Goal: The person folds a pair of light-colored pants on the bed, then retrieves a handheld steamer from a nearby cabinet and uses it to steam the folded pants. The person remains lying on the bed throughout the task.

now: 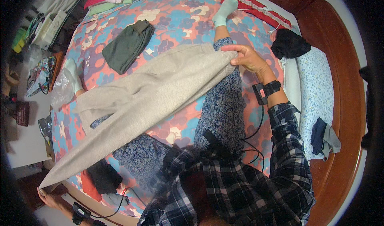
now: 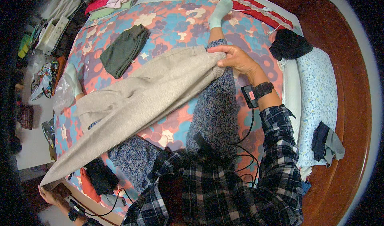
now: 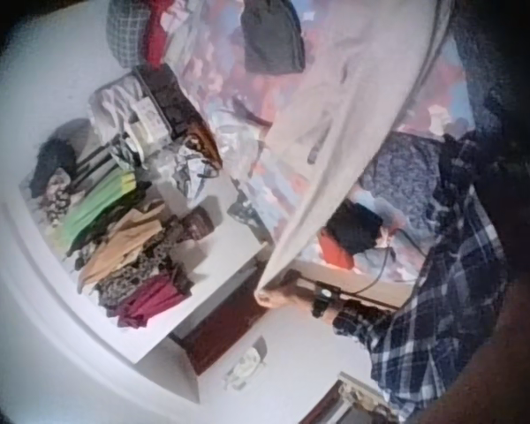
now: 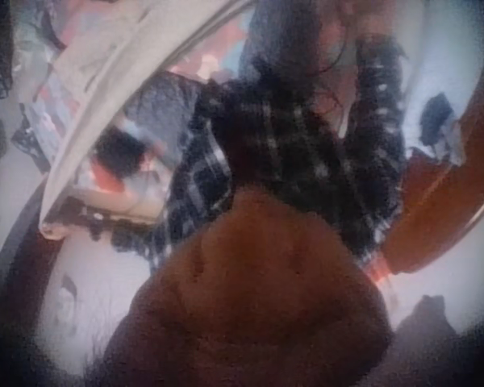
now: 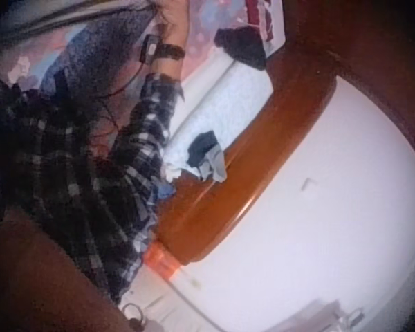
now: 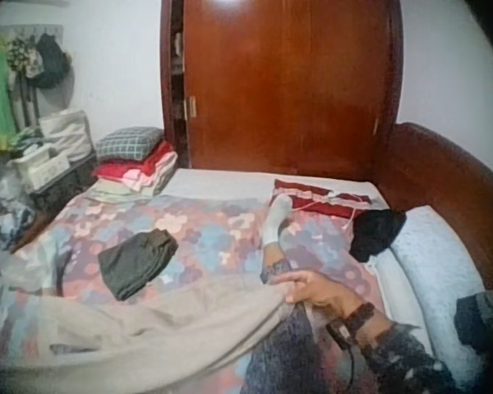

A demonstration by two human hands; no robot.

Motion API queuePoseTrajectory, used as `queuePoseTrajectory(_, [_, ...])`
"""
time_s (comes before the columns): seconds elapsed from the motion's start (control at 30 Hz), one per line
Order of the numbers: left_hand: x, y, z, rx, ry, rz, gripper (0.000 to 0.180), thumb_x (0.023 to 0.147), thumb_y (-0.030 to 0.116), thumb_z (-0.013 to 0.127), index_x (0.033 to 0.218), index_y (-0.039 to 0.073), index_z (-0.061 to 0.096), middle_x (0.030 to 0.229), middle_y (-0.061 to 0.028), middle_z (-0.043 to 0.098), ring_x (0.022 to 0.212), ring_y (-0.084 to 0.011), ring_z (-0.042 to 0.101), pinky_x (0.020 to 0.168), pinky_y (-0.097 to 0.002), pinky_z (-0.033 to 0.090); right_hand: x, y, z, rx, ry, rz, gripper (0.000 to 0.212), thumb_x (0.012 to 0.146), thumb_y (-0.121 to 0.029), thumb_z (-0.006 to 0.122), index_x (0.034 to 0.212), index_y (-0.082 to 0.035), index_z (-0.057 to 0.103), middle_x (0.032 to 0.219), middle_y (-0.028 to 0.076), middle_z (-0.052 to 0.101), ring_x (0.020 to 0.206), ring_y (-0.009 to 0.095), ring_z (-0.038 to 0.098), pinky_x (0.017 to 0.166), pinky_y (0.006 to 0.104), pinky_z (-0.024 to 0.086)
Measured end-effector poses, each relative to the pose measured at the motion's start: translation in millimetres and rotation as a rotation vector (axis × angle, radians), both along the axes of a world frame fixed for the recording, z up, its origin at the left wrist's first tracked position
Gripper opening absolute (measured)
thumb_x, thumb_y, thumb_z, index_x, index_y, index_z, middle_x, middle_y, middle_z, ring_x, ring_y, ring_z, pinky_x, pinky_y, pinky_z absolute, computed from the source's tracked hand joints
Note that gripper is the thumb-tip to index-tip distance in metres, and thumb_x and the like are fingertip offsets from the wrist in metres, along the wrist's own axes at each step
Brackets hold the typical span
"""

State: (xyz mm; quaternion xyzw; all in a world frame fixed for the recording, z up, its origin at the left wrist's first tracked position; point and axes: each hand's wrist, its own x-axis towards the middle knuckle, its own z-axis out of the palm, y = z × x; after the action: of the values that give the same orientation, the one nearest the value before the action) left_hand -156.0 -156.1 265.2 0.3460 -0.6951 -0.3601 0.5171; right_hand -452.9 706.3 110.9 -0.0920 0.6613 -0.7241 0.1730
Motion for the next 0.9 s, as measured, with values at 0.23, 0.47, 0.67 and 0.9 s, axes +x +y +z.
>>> queuePoseTrajectory(0.23, [10, -38, -1, 0.059, 0.028, -0.007, 0.042, 0.101, 0.029, 0.059, 0.134, 0.003, 0.057, 0.128, -0.0176, 0.062, 0.109, -0.0339, 0.064, 0.09, -0.0462, 0.057, -7, 18, -19, 0.289, 0.165, 0.03, 0.035, 0.088, -0.002, 0.07, 0.123, -0.002, 0.068, 0.113, 0.005, 0.068, 0.105, 0.014, 0.062, 0.094, 0.0274, 0.05])
queuePoseTrajectory(0.47, [31, -11, 7, -0.149, -0.115, -0.377, 0.048, 0.103, 0.031, 0.056, 0.137, -0.002, 0.046, 0.131, -0.0198, 0.063, 0.115, -0.033, 0.062, 0.097, -0.0462, 0.053, -5, 32, -48, 0.248, 0.267, -0.228, 0.033, 0.094, -0.014, 0.067, 0.124, -0.001, 0.064, 0.13, 0.009, 0.06, 0.117, 0.017, 0.059, 0.102, 0.0319, 0.048])
queuePoseTrajectory(0.67, [71, 57, 57, -0.111, 0.007, -0.212, 0.045, 0.106, 0.027, 0.052, 0.141, 0.0, 0.045, 0.13, -0.0118, 0.057, 0.118, -0.0235, 0.058, 0.104, -0.0395, 0.048, 15, 45, -52, -0.06, 0.011, -0.237, 0.044, 0.097, -0.023, 0.063, 0.129, 0.005, 0.056, 0.141, 0.019, 0.056, 0.126, 0.024, 0.056, 0.11, 0.0355, 0.042])
queuePoseTrajectory(0.9, [90, 111, 55, 0.227, -0.095, -0.236, 0.035, 0.101, 0.024, 0.059, 0.13, 0.004, 0.056, 0.113, -0.006, 0.063, 0.103, -0.0166, 0.062, 0.089, -0.0324, 0.052, -30, 64, -127, -0.316, -0.098, -0.577, 0.035, 0.102, -0.022, 0.06, 0.127, 0.003, 0.057, 0.124, 0.013, 0.064, 0.114, 0.02, 0.06, 0.101, 0.0348, 0.047])
